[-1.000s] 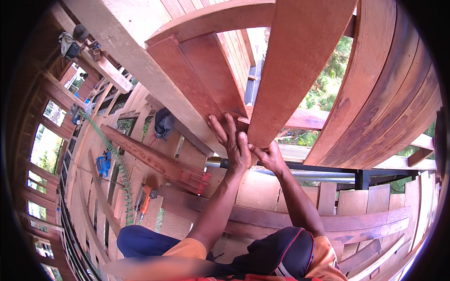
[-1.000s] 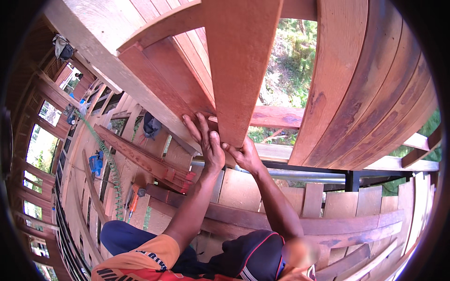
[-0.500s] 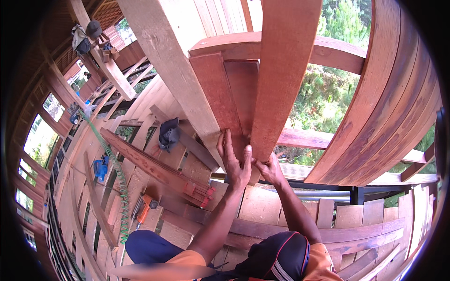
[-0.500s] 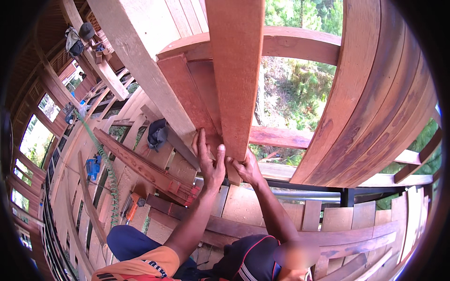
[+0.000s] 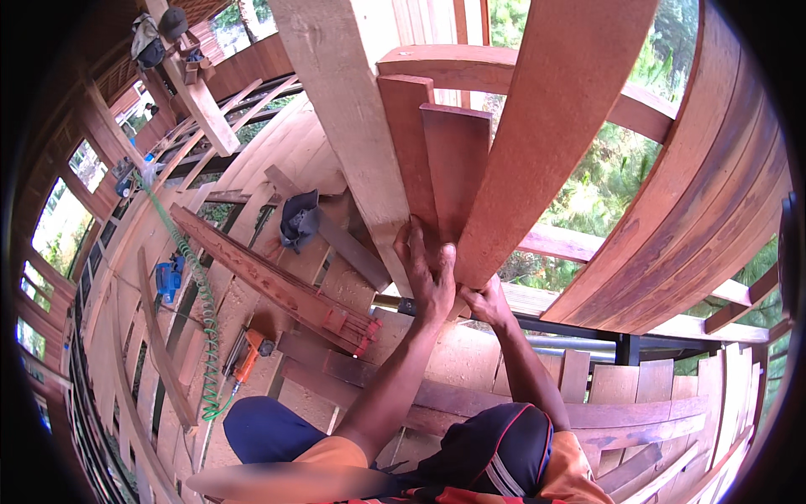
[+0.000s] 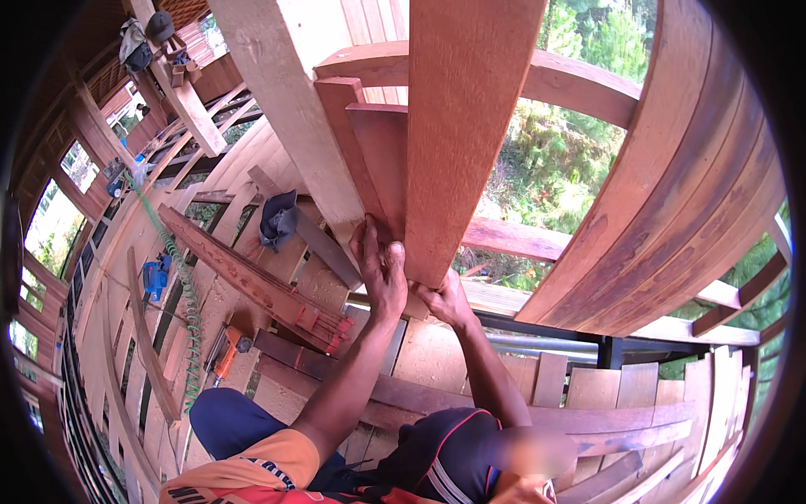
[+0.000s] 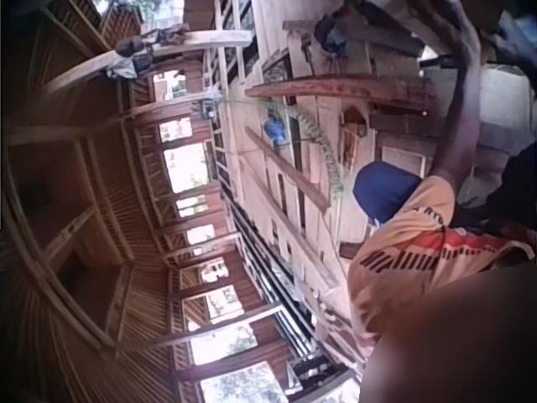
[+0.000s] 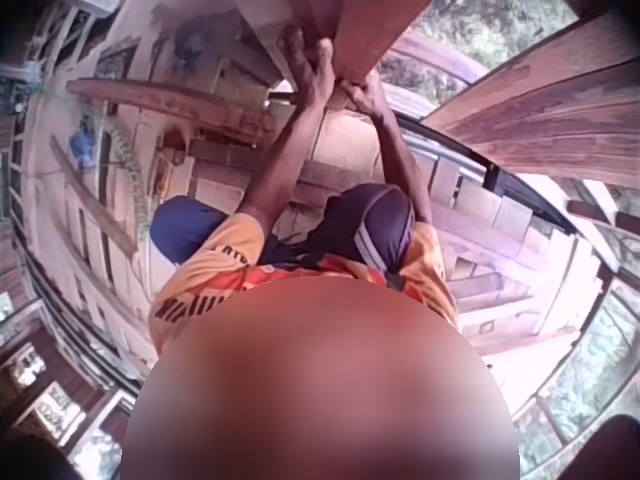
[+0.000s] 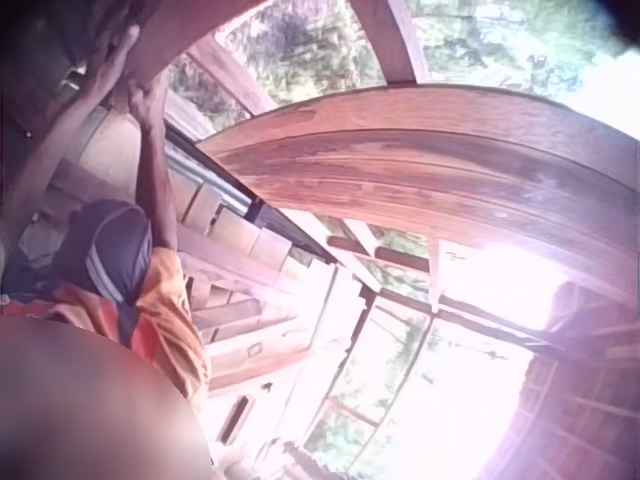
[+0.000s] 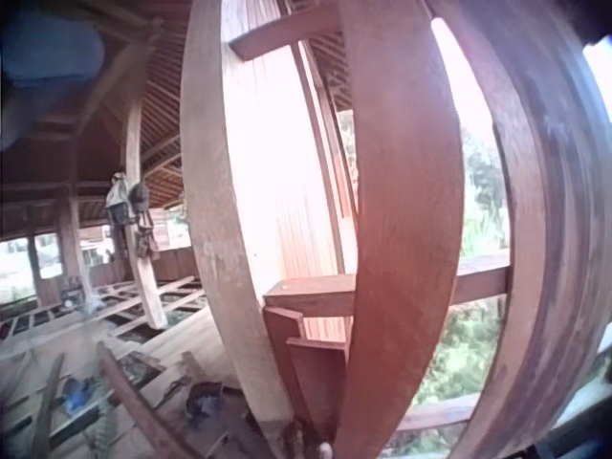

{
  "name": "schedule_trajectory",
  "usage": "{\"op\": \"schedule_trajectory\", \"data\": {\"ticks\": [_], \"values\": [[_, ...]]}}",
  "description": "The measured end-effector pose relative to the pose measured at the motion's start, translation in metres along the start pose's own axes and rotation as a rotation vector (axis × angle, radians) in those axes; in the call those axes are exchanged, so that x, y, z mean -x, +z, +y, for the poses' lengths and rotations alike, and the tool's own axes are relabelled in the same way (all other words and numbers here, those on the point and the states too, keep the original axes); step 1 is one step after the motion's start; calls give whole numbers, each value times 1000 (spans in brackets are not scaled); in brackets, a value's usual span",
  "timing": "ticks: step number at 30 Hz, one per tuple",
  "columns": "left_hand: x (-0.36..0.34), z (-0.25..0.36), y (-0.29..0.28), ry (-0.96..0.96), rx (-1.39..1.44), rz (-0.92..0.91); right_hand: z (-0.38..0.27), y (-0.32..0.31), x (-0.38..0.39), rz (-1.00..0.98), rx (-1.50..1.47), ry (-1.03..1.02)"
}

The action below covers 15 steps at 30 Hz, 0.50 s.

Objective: The person installs wooden planks onto a curved wooden structure, likely a roof or ceiling. They position the planks by hand, align them with existing pieces, and secure them using a nail gun. The person also uses a hammer to adjust the fit of the planks.

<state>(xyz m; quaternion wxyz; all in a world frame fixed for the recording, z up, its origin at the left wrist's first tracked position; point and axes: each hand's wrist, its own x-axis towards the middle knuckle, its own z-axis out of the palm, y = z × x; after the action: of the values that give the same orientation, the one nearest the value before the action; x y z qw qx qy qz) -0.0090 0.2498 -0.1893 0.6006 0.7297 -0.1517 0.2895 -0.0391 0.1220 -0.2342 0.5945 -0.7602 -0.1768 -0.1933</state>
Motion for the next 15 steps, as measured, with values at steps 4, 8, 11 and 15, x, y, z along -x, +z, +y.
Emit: {"op": "schedule_trajectory", "data": {"ticks": [4, 8, 11, 15], "values": [[0, -6, -6, 56, 99, 8, -9, 7, -1, -26, 16, -28], [1, -2, -7, 51, 184, 5, 1, 13, -8, -21, 189, -61], [1, -8, -2, -1, 348, 20, 1, 21, -18, 110, 92, 87], [3, -19, -14, -52, 208, -50, 10, 25, -14, 110, 139, 84]]}}
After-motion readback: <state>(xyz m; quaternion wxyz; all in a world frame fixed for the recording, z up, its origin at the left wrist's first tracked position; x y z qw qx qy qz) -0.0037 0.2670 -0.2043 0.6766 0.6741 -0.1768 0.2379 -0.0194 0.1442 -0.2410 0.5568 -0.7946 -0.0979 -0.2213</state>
